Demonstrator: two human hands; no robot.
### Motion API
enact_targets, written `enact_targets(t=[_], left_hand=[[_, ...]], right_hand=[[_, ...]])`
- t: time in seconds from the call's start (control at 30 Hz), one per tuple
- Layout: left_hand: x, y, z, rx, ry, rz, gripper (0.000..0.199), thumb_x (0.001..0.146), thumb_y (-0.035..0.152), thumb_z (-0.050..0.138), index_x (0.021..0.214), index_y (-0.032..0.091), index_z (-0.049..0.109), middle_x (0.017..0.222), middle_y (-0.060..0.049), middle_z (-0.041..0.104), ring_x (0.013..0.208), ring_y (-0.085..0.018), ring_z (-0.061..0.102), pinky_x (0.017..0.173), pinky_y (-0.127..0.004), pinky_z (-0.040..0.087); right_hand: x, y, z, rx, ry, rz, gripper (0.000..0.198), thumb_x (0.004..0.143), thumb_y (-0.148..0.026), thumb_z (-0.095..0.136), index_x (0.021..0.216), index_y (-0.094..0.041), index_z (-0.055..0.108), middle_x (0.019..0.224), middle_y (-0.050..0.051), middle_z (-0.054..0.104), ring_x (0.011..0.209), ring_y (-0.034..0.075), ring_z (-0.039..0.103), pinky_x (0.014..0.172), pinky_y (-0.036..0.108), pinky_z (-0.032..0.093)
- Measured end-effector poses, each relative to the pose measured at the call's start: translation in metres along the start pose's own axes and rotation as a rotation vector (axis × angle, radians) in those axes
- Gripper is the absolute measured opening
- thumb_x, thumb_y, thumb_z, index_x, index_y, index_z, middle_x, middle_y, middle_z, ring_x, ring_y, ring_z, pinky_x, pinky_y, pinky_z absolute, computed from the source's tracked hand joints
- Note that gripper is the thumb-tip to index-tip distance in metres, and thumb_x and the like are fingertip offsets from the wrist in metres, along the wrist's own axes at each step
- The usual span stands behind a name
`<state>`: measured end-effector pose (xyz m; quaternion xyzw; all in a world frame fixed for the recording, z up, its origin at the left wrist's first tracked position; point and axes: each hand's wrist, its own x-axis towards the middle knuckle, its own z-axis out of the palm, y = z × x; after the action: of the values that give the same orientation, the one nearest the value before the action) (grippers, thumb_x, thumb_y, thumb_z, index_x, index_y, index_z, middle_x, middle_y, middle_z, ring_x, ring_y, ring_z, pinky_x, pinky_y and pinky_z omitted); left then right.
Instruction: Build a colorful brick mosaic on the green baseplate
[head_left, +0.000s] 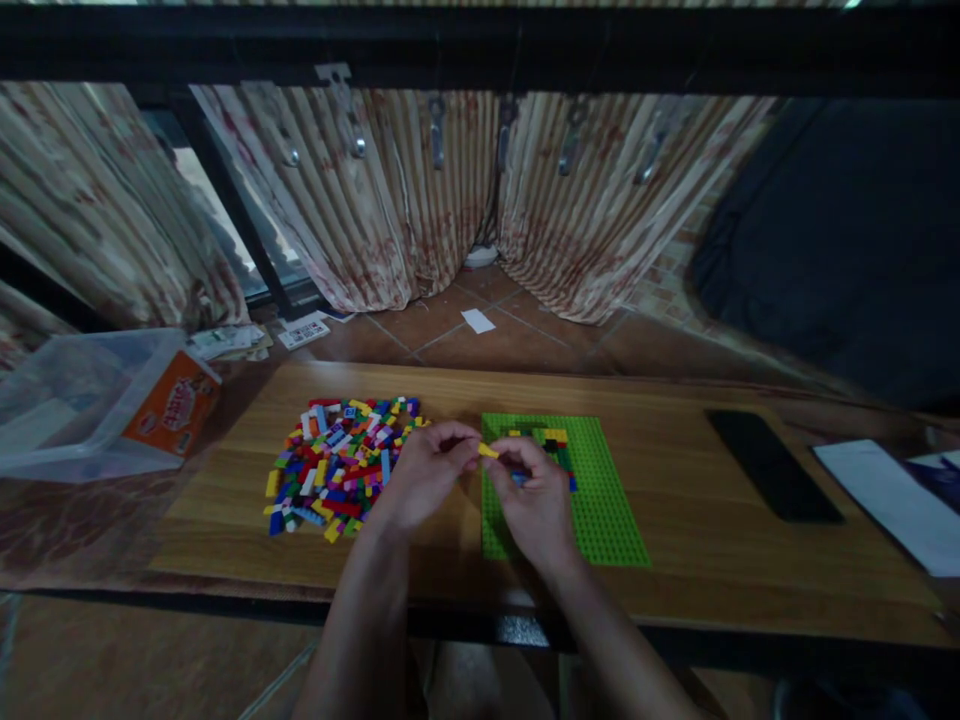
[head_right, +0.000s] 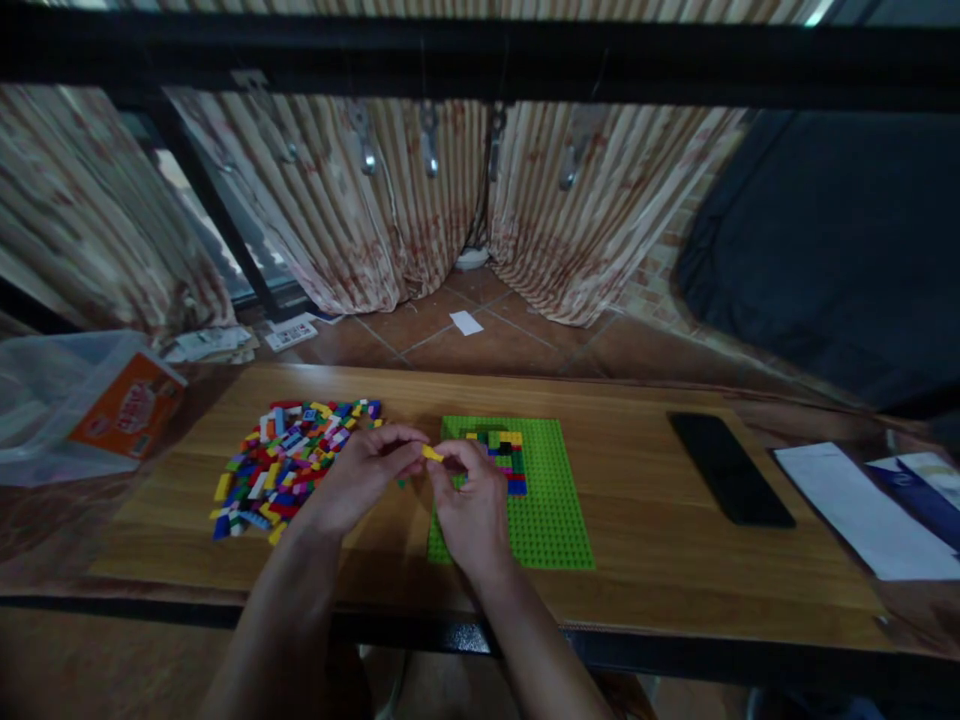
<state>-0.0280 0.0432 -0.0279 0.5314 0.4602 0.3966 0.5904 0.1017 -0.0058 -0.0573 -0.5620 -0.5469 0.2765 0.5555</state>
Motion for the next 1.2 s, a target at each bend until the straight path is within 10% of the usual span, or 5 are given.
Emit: enact_targets(t=[0.5, 0.83, 1.2], left_hand=[[0.012, -0.013, 0.047, 0.115, -0.035, 0.132, 0.011, 0.072, 0.024, 0.064, 0.077, 0.019, 0.072, 0.073, -0.003, 0.068, 0.067, -0.015, 0.061, 0.062, -0.024, 0.047], [0.015, -0.019, 0.071, 0.473, 0.211, 0.19, 0.019, 0.079, 0.017, 0.058, 0.088, 0.025, 0.072, 0.089, -0.005, 0.072, 0.08, -0.021, 0.065, 0.082, -0.034, 0.048], [0.02, -0.024, 0.071, 0.841, 0.129, 0.242, 0.039, 0.082, 0.008, 0.049, 0.113, 0.021, 0.069, 0.112, -0.007, 0.065, 0.108, -0.02, 0.059, 0.103, -0.033, 0.043]], right_hand=[[0.0, 0.019, -0.061, -0.048, -0.136, 0.11, 0.023, 0.085, -0.036, 0.057, 0.098, -0.022, 0.069, 0.093, 0.005, 0.072, 0.086, 0.02, 0.067, 0.08, 0.034, 0.052], [0.012, 0.024, -0.044, -0.413, 0.14, 0.056, 0.02, 0.084, -0.032, 0.053, 0.082, -0.02, 0.068, 0.078, 0.005, 0.07, 0.067, 0.019, 0.063, 0.065, 0.032, 0.047], [0.013, 0.025, -0.033, -0.822, 0.1, 0.063, 0.013, 0.085, -0.02, 0.052, 0.078, -0.02, 0.064, 0.079, 0.005, 0.068, 0.075, 0.019, 0.06, 0.067, 0.029, 0.037]])
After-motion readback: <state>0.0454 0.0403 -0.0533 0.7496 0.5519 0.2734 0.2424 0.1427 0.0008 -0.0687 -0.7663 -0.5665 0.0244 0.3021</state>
